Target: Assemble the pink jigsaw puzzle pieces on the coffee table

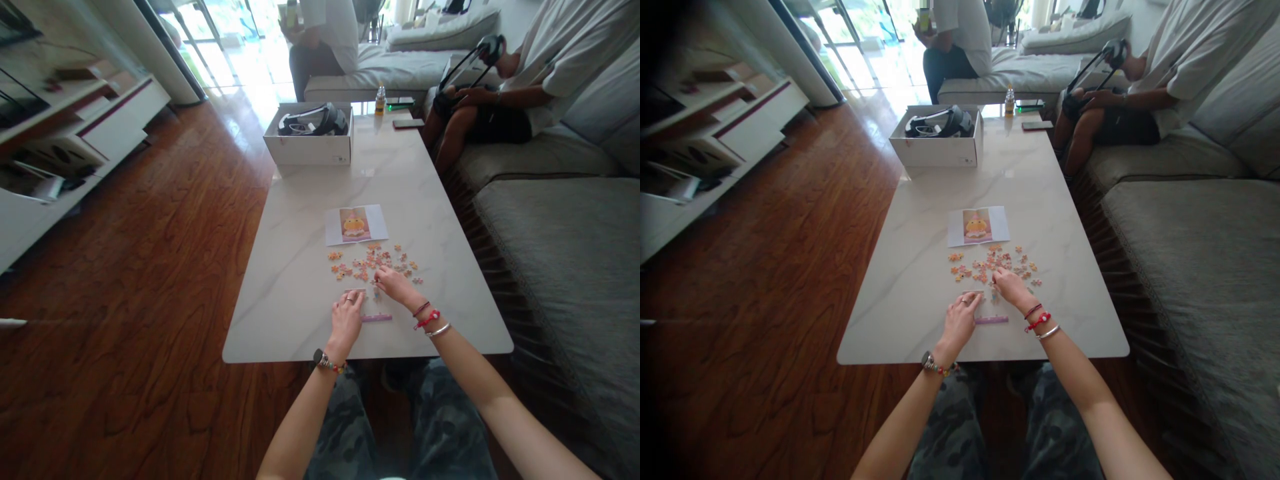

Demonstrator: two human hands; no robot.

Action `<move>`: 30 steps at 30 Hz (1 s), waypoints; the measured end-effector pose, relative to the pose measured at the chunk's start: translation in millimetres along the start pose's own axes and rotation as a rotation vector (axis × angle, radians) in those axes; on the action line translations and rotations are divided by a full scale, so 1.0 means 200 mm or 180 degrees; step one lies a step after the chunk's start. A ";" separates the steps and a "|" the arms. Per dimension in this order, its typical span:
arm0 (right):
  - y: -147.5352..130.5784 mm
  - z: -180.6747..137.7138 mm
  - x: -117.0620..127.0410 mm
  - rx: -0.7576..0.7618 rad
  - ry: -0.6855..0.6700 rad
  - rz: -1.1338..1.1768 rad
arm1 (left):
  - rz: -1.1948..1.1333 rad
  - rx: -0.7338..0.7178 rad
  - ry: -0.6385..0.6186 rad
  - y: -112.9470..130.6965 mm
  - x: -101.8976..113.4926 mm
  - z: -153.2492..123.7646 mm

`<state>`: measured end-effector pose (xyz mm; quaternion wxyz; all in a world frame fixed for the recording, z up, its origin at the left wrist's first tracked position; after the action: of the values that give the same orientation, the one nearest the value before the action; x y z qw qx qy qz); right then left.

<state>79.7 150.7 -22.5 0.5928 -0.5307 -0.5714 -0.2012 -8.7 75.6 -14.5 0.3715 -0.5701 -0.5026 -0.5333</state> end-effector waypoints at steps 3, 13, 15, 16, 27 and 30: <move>-0.07 -0.04 -0.02 0.0199 -0.0033 0.0037 | 0.0005 0.0018 0.0028 -0.01 0.00 0.00; -0.15 -0.04 -0.07 0.0284 -0.0074 -0.0036 | 0.0018 0.0060 0.0009 -0.03 0.00 0.00; -0.15 -0.04 -0.08 0.0333 -0.0073 -0.0033 | 0.0029 0.0068 -0.0008 -0.03 0.00 0.00; -0.15 -0.04 -0.08 0.0359 -0.0074 -0.0029 | 0.0035 0.0066 -0.0030 -0.03 0.00 0.00; -0.14 -0.04 -0.10 0.0534 0.0056 -0.0025 | 0.0127 0.0034 -0.0098 -0.01 -0.01 0.03; -0.15 -0.06 -0.11 0.0559 0.0045 -0.0064 | 0.0186 0.0068 -0.0147 -0.01 -0.01 0.03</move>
<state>54.6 121.5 -28.3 0.6390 -0.4695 -0.5879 -0.1600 -8.9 82.2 -17.1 0.3813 -0.5927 -0.4998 -0.5035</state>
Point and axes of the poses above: each hand's wrist, its own z-axis towards the middle knuckle, its own x-axis out of the back of the hand, y = z × x, the point moved 10 cm from there along z, towards the middle knuckle, and after that the axes turned 7 degrees about z, right-handed, at the moved point
